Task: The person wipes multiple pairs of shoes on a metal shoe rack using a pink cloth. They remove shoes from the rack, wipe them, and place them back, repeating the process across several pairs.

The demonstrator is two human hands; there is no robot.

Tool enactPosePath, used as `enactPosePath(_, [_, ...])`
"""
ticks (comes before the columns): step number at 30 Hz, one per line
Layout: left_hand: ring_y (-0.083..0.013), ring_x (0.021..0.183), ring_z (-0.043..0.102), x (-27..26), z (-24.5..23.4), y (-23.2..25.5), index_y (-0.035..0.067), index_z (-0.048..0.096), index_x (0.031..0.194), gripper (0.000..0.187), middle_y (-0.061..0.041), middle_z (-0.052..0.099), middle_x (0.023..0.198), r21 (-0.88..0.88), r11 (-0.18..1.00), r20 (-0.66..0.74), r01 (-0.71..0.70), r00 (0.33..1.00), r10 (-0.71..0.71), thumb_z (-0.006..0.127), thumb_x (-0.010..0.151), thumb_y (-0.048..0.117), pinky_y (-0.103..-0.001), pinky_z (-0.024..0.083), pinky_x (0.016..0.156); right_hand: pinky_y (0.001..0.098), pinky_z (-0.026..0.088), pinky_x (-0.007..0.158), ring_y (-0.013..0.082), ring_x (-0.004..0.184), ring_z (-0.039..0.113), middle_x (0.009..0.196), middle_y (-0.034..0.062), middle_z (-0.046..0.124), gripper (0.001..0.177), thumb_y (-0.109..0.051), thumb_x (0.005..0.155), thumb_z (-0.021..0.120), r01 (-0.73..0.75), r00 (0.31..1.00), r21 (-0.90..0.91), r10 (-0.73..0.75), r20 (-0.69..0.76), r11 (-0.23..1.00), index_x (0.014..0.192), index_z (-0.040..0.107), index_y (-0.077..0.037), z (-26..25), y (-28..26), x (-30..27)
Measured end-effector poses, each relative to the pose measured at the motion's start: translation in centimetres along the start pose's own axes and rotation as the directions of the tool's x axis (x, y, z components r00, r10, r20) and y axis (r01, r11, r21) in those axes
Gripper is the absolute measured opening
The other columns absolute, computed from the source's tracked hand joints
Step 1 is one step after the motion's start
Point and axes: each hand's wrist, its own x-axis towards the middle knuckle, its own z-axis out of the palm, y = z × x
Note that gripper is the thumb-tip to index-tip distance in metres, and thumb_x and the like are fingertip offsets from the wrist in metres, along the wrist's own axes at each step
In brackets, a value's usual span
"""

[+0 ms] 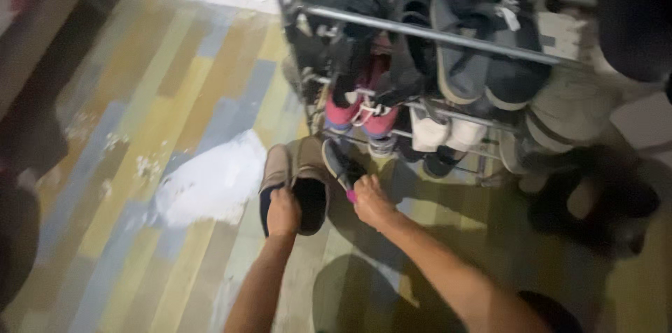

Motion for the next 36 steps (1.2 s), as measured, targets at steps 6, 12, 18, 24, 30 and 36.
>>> enactPosePath(6, [-0.0414,0.104,0.069,-1.9,2.5,0.6,0.004,0.063,0.109,0.021,-0.022,0.065,0.119,0.105,0.956,0.345,0.275,0.891,-0.294,0.058,0.091,0.014,-0.048,0.058,0.085,0.0517,0.042,0.099,0.0439,0.114,0.051,0.116,0.0238,0.059,0.032,-0.005,0.076,0.069,-0.05,0.993,0.118,0.062,-0.105,0.992,0.106,0.065,0.004,1.7,0.8,-1.1])
enactPosePath(12, [-0.043,0.098,0.068,3.3,-12.3,17.7,0.008,0.065,0.105,0.018,-0.025,0.072,0.105,-0.148,0.973,0.416,-0.178,0.881,0.225,0.061,0.099,0.024,-0.052,0.055,0.084,0.0485,0.047,0.091,0.0384,0.109,0.053,0.123,0.0182,0.055,0.039,-0.002,0.081,0.067,0.009,1.0,0.33,-0.008,-0.005,0.944,0.119,0.061,0.0,-20.3,-3.0,-5.8])
enactPosePath(18, [-0.0441,0.106,0.058,3.6,-30.4,41.8,0.006,0.062,0.121,0.034,-0.022,0.061,0.115,-0.468,0.452,-0.373,-0.76,0.633,0.678,0.074,0.089,0.01,-0.051,0.05,0.092,0.0468,0.048,0.096,0.0343,0.108,0.061,0.116,0.0124,0.064,0.028,-0.015,0.085,0.067,0.036,0.844,-0.072,-0.069,-0.532,0.997,0.112,0.065,-0.01,-44.1,-0.3,-17.6])
enactPosePath(24, [-0.0588,0.112,0.05,6.3,-33.5,55.4,0.02,0.044,0.142,0.088,-0.035,0.037,0.141,-0.433,0.594,-0.103,-0.678,0.692,0.714,0.088,0.065,0.018,-0.057,0.048,0.093,0.0497,0.052,0.089,0.0483,0.116,0.056,0.139,0.0377,0.045,0.089,-0.023,0.079,0.085,-0.489,0.721,-0.018,0.392,-0.571,0.872,0.156,0.041,-0.012,-52.3,3.6,-20.9])
enactPosePath(30, [-0.0581,0.111,0.056,7.8,-28.5,57.0,0.014,0.046,0.138,0.082,-0.037,0.043,0.138,-0.432,0.59,-0.08,-0.683,0.68,0.729,0.088,0.068,0.017,-0.057,0.051,0.094,0.0473,0.049,0.099,0.0374,0.12,0.063,0.129,0.0226,0.063,0.099,-0.028,0.073,0.088,-0.394,0.728,0.343,0.518,-0.45,0.852,0.157,0.037,-0.019,-51.7,6.2,-19.6])
enactPosePath(36, [-0.0595,0.107,0.057,6.3,-26.7,56.7,0.007,0.052,0.125,0.059,-0.042,0.048,0.139,-0.381,0.454,-0.305,-0.805,0.573,0.761,0.082,0.075,0.012,-0.058,0.052,0.093,0.0475,0.051,0.105,0.0424,0.124,0.064,0.135,0.0276,0.061,0.076,-0.014,0.089,0.081,-0.14,0.627,0.052,0.13,-0.768,0.989,0.155,0.044,-0.007,-48.8,7.5,-19.6])
